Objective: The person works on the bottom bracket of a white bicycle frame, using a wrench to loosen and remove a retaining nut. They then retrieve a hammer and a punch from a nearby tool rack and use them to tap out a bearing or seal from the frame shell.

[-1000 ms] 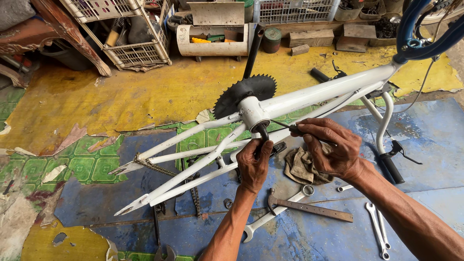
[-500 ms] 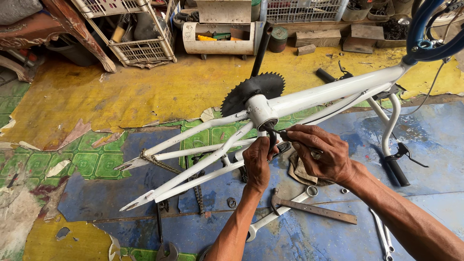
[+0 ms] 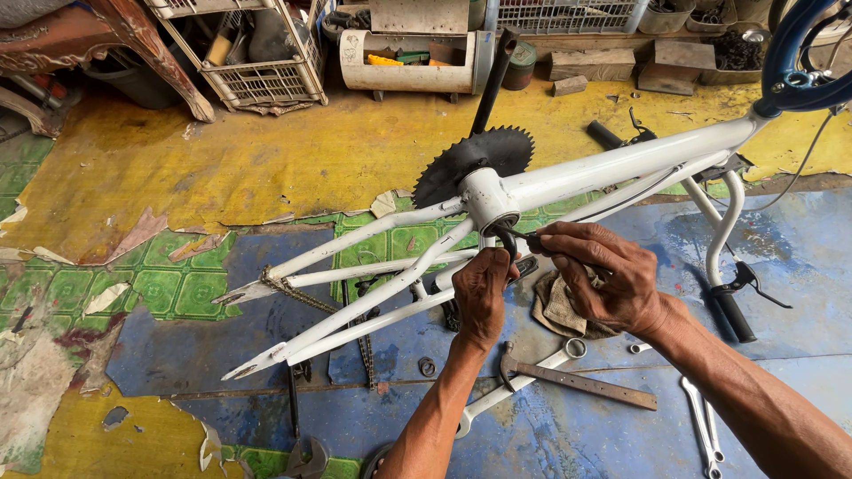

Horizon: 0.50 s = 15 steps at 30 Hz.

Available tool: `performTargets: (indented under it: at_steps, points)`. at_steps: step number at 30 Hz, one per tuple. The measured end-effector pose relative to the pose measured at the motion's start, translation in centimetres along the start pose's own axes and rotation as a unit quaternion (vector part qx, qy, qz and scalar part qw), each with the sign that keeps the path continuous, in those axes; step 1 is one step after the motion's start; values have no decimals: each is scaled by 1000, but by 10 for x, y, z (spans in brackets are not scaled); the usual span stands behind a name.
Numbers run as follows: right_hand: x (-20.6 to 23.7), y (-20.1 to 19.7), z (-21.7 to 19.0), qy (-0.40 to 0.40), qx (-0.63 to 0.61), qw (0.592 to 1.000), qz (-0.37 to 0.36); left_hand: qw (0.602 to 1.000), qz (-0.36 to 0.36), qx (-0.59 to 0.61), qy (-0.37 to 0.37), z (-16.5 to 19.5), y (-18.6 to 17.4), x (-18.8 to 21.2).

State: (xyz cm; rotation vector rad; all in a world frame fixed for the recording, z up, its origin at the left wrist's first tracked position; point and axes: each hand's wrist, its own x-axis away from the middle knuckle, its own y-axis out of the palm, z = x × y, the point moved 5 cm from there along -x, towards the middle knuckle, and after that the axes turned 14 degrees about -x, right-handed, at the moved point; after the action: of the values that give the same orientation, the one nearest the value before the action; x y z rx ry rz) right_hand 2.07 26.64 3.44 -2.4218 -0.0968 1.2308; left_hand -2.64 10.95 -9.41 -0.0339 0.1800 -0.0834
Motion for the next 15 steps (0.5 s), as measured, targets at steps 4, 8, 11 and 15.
performTargets:
  at_steps: [4, 8, 11, 15]
  points:
    - [-11, -1, -1, -2, -21, 999, -47, 1000, 1, -18, 12, 3, -1, 0]
    - [-17, 1, -3, 51, 1, 990, -130, 997, 6, -61, 46, 9, 0, 0]
    - [-19, 3, -10, 21, 17, 985, -169, 995, 6, -73, 61, 13, -2, 1]
    - [-19, -2, -9, 21, -8, 992, -124, 994, 6, -74, 82, 15, -2, 2]
